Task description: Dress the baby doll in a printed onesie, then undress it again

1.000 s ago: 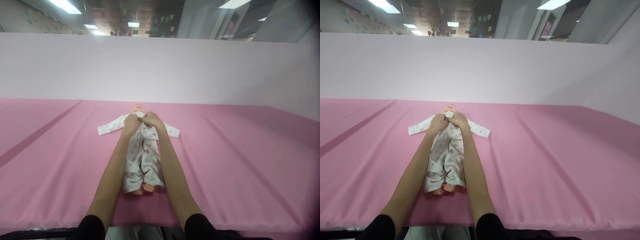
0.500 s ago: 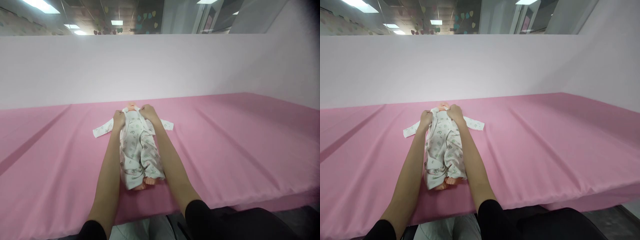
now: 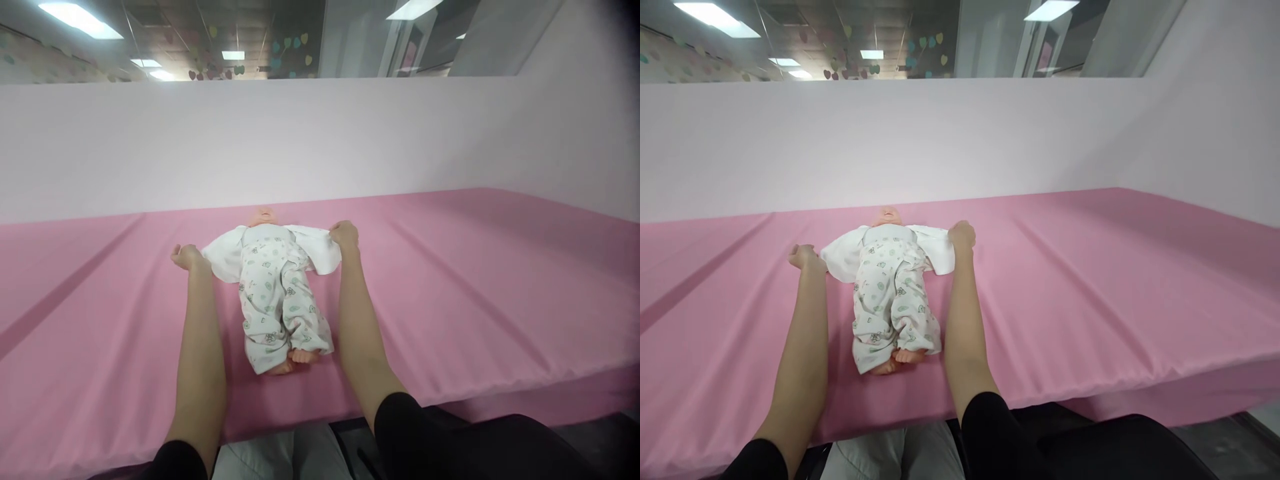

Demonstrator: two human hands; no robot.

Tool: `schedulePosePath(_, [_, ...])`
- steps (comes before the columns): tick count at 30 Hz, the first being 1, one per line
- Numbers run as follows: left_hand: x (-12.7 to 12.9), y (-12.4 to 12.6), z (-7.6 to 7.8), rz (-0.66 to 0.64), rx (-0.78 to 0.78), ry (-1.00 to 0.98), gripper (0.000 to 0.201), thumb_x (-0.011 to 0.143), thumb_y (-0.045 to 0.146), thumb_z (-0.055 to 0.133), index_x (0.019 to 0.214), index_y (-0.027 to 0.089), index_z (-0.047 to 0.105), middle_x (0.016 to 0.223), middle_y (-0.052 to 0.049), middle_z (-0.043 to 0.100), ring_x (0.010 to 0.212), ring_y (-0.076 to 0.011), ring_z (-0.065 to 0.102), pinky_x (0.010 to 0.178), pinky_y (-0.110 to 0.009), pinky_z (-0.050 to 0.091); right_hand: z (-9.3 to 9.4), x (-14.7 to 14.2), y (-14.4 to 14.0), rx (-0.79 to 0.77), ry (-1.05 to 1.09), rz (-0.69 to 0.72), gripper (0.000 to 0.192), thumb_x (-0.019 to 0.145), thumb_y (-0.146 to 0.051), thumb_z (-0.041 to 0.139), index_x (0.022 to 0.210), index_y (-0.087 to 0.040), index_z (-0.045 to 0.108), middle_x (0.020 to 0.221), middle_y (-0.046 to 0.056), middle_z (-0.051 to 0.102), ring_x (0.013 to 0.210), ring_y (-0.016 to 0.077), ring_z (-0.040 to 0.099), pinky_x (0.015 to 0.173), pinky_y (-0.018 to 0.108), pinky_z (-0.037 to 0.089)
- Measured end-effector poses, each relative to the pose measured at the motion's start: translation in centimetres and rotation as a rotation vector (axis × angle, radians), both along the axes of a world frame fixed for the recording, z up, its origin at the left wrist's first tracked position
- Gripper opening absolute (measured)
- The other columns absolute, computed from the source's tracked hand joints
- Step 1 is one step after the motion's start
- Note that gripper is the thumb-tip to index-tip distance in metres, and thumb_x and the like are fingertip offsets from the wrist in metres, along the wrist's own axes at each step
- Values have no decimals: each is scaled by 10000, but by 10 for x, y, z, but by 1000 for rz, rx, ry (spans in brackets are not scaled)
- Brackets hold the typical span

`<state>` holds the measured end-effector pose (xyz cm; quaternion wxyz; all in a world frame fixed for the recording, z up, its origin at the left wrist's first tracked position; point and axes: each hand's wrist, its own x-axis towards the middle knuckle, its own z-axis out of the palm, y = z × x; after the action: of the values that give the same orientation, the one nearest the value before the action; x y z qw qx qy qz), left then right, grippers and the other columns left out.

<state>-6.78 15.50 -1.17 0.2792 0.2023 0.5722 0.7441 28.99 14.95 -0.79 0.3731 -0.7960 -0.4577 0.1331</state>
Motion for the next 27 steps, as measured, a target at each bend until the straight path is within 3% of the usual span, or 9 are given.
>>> schedulePosePath(3, [5,-6,8,172,24,-85,468,750,56,379,1189,218,359,1272,-102,453,1188,-150,512,979,-312,443,7,-6,-2,12,-12,-30,252,740,-72,518,934,-148,661,977,140,666,940,273,635,794,365,502])
schedulePosePath(5, [15,-9,18,201,108,-71,423,754,51,372,1146,208,401,1294,-93,449,1184,-136,514,988,-279,434,18,-11,-4,71,-22,-23,252,753,-81,523,959,-157,648,1022,132,658,985,267,619,839,369,492])
schedulePosePath(10, [43,-15,47,78,327,44,329,723,55,399,1010,189,490,1168,-58,534,1127,-122,534,977,-256,431,47,-30,-14,257,27,150,190,802,-167,511,937,-168,645,1059,93,657,996,217,602,897,343,463])
schedulePosePath(15, [52,-25,63,-84,376,-1,264,702,89,452,930,180,549,1027,-33,589,1015,-131,581,919,-279,456,58,-49,-26,251,105,318,171,766,-188,530,881,-162,654,971,70,673,895,190,613,859,341,468])
schedulePosePath(21, [63,-25,62,-104,340,25,241,702,106,451,909,166,559,912,-26,617,891,-128,608,861,-280,473,56,-55,-27,195,90,370,167,745,-171,529,843,-148,662,955,88,674,841,188,621,844,362,479])
schedulePosePath(27, [106,-27,46,-421,151,346,257,745,164,512,987,169,599,986,-44,646,963,-174,601,882,-308,460,60,-67,-30,153,44,415,154,757,-185,545,845,-145,665,946,90,677,836,187,630,847,362,480])
